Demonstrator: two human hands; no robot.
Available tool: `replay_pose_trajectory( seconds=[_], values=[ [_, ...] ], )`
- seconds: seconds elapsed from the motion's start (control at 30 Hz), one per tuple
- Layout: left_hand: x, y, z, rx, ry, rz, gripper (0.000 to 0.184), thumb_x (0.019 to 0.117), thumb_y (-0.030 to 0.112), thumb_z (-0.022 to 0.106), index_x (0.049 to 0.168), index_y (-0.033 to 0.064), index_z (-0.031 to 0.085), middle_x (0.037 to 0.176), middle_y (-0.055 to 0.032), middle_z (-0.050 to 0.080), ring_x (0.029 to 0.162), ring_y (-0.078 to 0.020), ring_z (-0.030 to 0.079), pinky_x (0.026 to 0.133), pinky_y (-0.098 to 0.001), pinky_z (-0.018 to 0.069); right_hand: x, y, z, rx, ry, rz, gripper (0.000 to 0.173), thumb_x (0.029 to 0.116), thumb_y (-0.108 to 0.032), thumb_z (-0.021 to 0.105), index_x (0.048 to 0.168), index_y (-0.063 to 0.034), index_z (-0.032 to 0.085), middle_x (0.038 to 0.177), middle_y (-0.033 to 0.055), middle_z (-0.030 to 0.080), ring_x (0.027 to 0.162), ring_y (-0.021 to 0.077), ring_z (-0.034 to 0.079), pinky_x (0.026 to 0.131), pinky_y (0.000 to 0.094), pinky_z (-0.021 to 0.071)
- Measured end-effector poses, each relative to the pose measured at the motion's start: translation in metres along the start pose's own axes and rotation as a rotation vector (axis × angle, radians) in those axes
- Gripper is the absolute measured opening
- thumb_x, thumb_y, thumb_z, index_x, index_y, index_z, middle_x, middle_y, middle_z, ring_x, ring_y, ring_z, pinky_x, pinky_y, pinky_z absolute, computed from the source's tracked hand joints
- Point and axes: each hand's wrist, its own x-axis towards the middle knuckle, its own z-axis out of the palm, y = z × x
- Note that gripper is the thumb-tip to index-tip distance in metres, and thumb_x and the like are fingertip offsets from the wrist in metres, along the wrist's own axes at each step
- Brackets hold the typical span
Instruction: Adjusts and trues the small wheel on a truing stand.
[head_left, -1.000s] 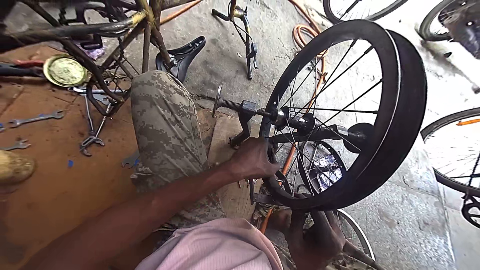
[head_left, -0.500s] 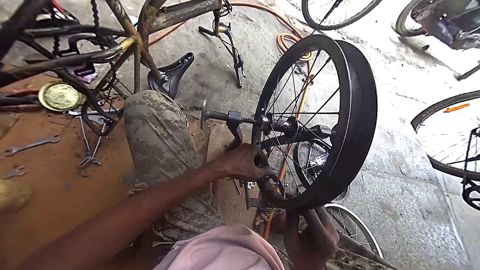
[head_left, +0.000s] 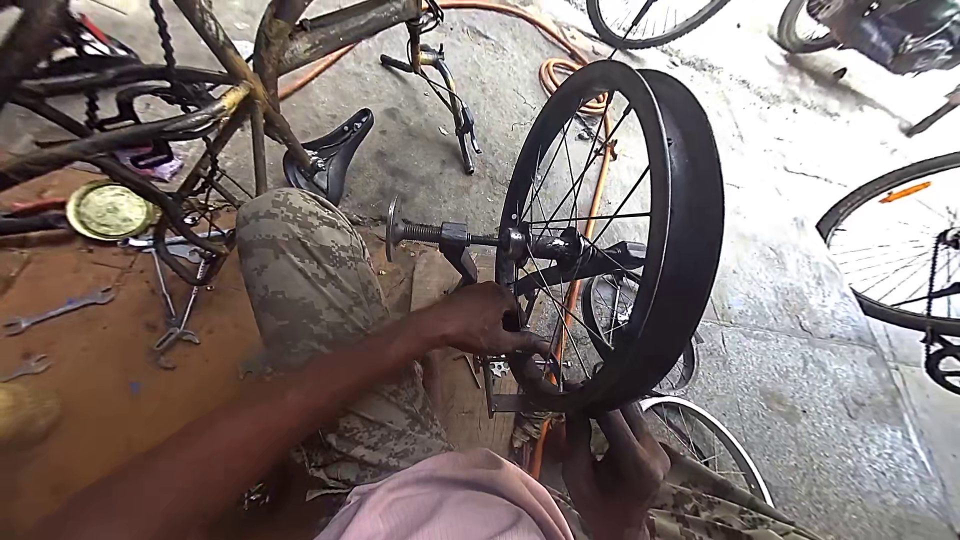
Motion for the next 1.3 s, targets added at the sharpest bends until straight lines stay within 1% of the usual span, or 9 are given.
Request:
replay_pose_trajectory(
  seconds=[0.13, 0.37, 0.53, 0.67, 0.8, 0.97, 1.07, 1.2, 1.3],
  values=[
    [0.0, 0.007, 0.025, 0.048, 0.164, -0.216, 0.051, 0.0946, 0.059, 0.062, 0.079, 0.0107, 0.069, 0.074, -0.0051, 0.064, 0.074, -0.0218, 0.065, 0.07, -0.047, 0.0542, -0.002, 0.001, 0.002, -0.008, -0.017, 0.007, 0.018, 0.0985, -0.022, 0.059, 0.093, -0.0123, 0.074, 0.089, 0.0039, 0.071, 0.088, 0.0087, 0.067, 0.077, 0.0236, 0.0544],
    [-0.006, 0.017, 0.02, -0.01, 0.183, -0.296, 0.036, 0.0901, 0.049, 0.072, 0.09, 0.0134, 0.072, 0.08, -0.0014, 0.067, 0.077, -0.0157, 0.066, 0.073, -0.0407, 0.056, -0.005, 0.003, 0.002, -0.01, -0.034, 0.013, 0.017, 0.0988, -0.023, 0.059, 0.096, -0.0145, 0.073, 0.092, 0.0041, 0.072, 0.09, 0.009, 0.067, 0.078, 0.0245, 0.0537],
    [-0.021, 0.042, 0.02, -0.109, 0.34, -0.424, 0.03, 0.0874, 0.037, 0.08, 0.086, 0.009, 0.069, 0.075, -0.0062, 0.065, 0.068, -0.0205, 0.065, 0.062, -0.0418, 0.0537, -0.005, 0.002, 0.002, -0.027, -0.047, 0.012, 0.017, 0.097, -0.021, 0.061, 0.094, -0.0123, 0.075, 0.091, 0.0051, 0.073, 0.091, 0.01, 0.068, 0.081, 0.0245, 0.0547],
    [-0.009, 0.024, 0.014, -0.079, 0.2, -0.359, 0.03, 0.0893, 0.041, 0.076, 0.093, 0.0108, 0.073, 0.085, -0.0048, 0.069, 0.08, -0.0183, 0.067, 0.076, -0.0421, 0.0565, -0.004, 0.002, 0.001, -0.016, -0.066, 0.017, 0.016, 0.0957, -0.021, 0.061, 0.093, -0.0126, 0.074, 0.088, 0.0031, 0.069, 0.087, 0.0081, 0.066, 0.077, 0.0229, 0.0541],
    [-0.013, 0.009, -0.003, -0.25, 0.037, -0.251, 0.022, 0.0959, 0.024, 0.072, 0.112, 0.0084, 0.071, 0.096, -0.0067, 0.071, 0.083, -0.0141, 0.07, 0.082, -0.036, 0.0597, -0.002, 0.0, -0.005, -0.011, -0.111, 0.036, 0.017, 0.0954, -0.02, 0.061, 0.093, -0.0124, 0.076, 0.091, 0.0034, 0.072, 0.088, 0.0089, 0.067, 0.077, 0.0252, 0.0553],
    [-0.015, 0.0, -0.003, -0.177, 0.356, -0.323, 0.02, 0.0944, 0.019, 0.068, 0.112, 0.0135, 0.074, 0.085, -0.0051, 0.071, 0.074, -0.0164, 0.068, 0.073, -0.0413, 0.0594, 0.02, -0.017, -0.032, 0.166, -0.092, 0.094, 0.016, 0.0959, -0.026, 0.068, 0.097, -0.0125, 0.076, 0.1, 0.0012, 0.072, 0.091, 0.0058, 0.069, 0.077, 0.0231, 0.0605],
    [-0.024, 0.01, -0.001, -0.352, 0.418, -0.367, 0.014, 0.0983, 0.015, 0.064, 0.109, 0.0108, 0.071, 0.086, -0.007, 0.071, 0.07, -0.0157, 0.071, 0.069, -0.0376, 0.0634, 0.033, -0.024, -0.04, 0.153, -0.005, 0.03, 0.012, 0.0952, -0.019, 0.065, 0.096, -0.0109, 0.074, 0.096, 0.001, 0.071, 0.085, 0.0052, 0.066, 0.072, 0.0201, 0.0568],
    [-0.051, 0.016, 0.007, -0.649, 0.446, -0.372, 0.027, 0.1098, 0.016, 0.043, 0.11, 0.0036, 0.066, 0.081, -0.0097, 0.065, 0.063, -0.0185, 0.065, 0.058, -0.0332, 0.0588, 0.023, -0.009, -0.042, 0.025, -0.273, 0.058, 0.017, 0.0953, -0.022, 0.063, 0.089, -0.0144, 0.076, 0.09, -0.0007, 0.071, 0.083, 0.0075, 0.067, 0.069, 0.0258, 0.0577],
    [-0.073, 0.002, 0.017, -0.709, 0.467, -0.311, 0.038, 0.1098, 0.031, 0.04, 0.097, 0.0063, 0.064, 0.07, -0.0066, 0.057, 0.056, -0.0159, 0.057, 0.05, -0.0283, 0.0508, 0.006, 0.001, -0.041, -0.161, -0.484, 0.091, 0.027, 0.1, -0.03, 0.054, 0.092, -0.0179, 0.077, 0.087, -0.0006, 0.07, 0.079, 0.0144, 0.069, 0.064, 0.0356, 0.0577]
  ],
)
